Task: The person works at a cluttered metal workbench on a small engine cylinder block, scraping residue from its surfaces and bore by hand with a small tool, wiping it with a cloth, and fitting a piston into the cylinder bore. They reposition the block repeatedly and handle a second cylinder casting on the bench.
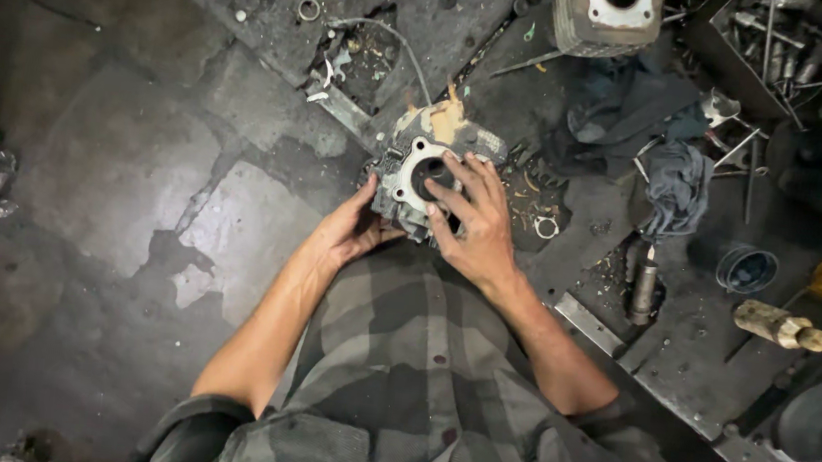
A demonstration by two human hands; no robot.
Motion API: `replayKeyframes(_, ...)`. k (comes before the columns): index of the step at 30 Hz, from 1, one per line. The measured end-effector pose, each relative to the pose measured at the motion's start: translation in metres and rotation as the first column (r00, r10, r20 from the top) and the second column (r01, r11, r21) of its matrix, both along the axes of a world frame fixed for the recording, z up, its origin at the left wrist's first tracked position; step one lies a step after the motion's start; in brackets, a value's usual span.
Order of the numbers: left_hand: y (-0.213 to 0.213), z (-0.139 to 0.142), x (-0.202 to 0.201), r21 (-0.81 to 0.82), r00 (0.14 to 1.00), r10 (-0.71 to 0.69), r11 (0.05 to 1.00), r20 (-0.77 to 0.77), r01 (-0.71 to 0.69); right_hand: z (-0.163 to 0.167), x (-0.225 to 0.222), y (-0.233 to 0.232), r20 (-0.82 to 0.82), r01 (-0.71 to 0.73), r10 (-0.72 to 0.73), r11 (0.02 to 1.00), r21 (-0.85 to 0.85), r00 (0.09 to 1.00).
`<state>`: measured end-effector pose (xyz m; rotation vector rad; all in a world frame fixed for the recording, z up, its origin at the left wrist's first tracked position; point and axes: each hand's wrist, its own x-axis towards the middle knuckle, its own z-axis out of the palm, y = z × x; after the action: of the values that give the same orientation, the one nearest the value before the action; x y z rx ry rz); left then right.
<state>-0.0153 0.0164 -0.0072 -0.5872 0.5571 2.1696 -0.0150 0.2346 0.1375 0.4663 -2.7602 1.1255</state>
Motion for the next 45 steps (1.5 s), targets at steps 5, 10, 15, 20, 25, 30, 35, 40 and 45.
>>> replayKeyframes(5,0.0,-0.001,-0.001,-0.069,0.999,-0.011,0.998,0.052,0.015,-0.002,0.0,-0.003,-0.051,-0.017,0.02,0.998,0.054,0.999)
replayKeyframes(10,-0.002,0.003,-0.003,-0.12,0.999,-0.035,0.992,0.027,0.038,0.002,-0.004,0.0,-0.037,-0.016,0.017,1.0,0.021,0.999)
replayKeyframes(15,-0.005,0.004,-0.005,-0.142,0.996,-0.062,0.987,0.058,0.069,0.002,-0.006,-0.002,-0.033,-0.019,0.02,0.999,0.032,0.999)
replayKeyframes(20,-0.006,-0.001,-0.006,-0.129,0.996,-0.064,0.989,0.057,0.071,0.001,-0.008,-0.003,0.037,0.022,-0.022,1.0,0.0,0.999)
replayKeyframes(25,-0.01,-0.003,-0.007,-0.142,0.996,-0.059,0.988,0.06,0.067,0.001,-0.011,-0.002,0.022,0.021,-0.021,1.0,0.008,1.0)
replayKeyframes(30,-0.01,-0.003,-0.008,-0.131,0.996,-0.066,0.989,0.058,0.074,-0.002,-0.014,-0.003,0.017,0.044,-0.044,0.999,0.008,0.999)
replayKeyframes(35,-0.009,-0.002,-0.008,-0.134,0.996,-0.058,0.989,0.069,0.066,-0.004,-0.013,-0.003,-0.01,0.036,-0.036,0.999,0.003,0.999)
replayKeyframes(40,-0.008,-0.002,-0.009,-0.133,0.997,-0.042,0.99,0.063,0.05,-0.005,-0.013,-0.002,0.004,0.036,-0.036,0.999,-0.007,0.999)
replayKeyframes(45,-0.009,-0.006,-0.011,-0.129,0.997,-0.053,0.99,0.051,0.059,-0.007,-0.015,-0.002,-0.001,0.034,-0.034,0.999,0.009,0.999)
